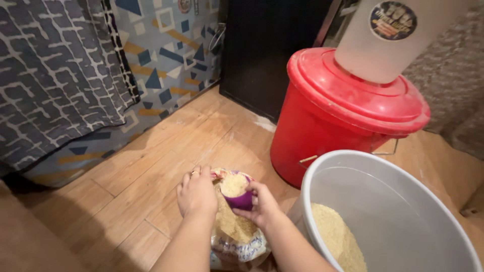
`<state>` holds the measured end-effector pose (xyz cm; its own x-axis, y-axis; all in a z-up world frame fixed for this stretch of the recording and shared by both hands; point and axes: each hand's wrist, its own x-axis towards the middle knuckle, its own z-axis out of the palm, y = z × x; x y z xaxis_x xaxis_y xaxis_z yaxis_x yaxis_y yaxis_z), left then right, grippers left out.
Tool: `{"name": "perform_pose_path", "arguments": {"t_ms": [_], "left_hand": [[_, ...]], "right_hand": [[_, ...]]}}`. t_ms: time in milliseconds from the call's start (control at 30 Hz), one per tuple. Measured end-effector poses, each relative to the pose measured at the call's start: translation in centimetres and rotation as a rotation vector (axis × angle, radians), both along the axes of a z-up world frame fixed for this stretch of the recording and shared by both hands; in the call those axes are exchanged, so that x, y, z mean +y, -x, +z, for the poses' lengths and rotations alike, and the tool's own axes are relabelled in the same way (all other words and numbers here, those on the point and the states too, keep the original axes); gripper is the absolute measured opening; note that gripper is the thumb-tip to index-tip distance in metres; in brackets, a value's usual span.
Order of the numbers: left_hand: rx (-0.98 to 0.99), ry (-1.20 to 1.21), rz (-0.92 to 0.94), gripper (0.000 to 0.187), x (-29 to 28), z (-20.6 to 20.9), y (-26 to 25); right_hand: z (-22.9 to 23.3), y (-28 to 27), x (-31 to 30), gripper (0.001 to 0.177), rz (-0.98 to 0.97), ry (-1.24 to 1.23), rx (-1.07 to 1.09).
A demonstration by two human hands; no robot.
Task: The person scoops rice from an open bag using a purple scoop and pours it into a grey bucket. The person repeats this scooping and pouring action multiple times to transfer rice from the bag to the bucket.
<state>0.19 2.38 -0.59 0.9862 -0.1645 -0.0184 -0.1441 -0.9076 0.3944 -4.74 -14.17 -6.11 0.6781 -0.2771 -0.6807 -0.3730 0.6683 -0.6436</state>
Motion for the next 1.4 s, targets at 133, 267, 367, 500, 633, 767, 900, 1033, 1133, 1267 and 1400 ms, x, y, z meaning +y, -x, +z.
{"name": "perform_pose_path", "arguments": {"t_ms": [133,267,367,500,633,767,900,1033,1133,1267,1400], "left_hand": [[-0.135,0.081,-0.015,0.038,-1.1,1.3,0.6],[-0.242,0.125,-0.049,0.039,-2.2,2.3,1.6],[-0.205,0.111,-0.079,0.045,-3.5,3.8,2.9],[-0.124,0.123,-0.159,0.065,-5.7,6.5,5.2],[-0.016,0.067,-0.285,0.084,-8.5,8.5,7.8],[0.019,0.11,-0.408,0.073,-11.0,8.8,9.5],[0.085,0.079,-0.487,0.071,-13.1,7.8,10.5],[0.181,0.01,-0.524,0.072,-14.6,6.8,11.1],[0.356,-0.168,-0.569,0.088,-15.4,6.2,11.3],[0.485,-0.208,-0.539,0.108,-16.7,4.8,11.6],[0.493,-0.059,-0.484,0.112,-18.0,2.6,11.5]], "right_hand": [[5.3,0.8,-0.4,0.056,-0.027,0.046,-0.069],[10.4,2.9,-1.8,0.056,-0.034,0.016,-0.157],[13.6,4.8,-3.7,0.058,-0.101,0.05,-0.181],[16.3,8.2,-8.1,0.06,-0.139,0.115,-0.243],[17.1,12.3,-13.8,0.061,-0.25,0.062,-0.219],[16.3,16.6,-18.9,0.06,-0.399,0.078,-0.149],[13.9,20.1,-22.3,0.057,-0.447,0.302,-0.02],[11.0,21.5,-24.2,0.056,-0.344,0.548,0.184],[9.4,21.7,-25.1,0.064,-0.233,0.768,0.338],[8.3,21.2,-25.5,0.074,-0.095,0.984,0.494],[7.8,20.1,-24.8,0.076,0.035,1.198,0.606]]}}
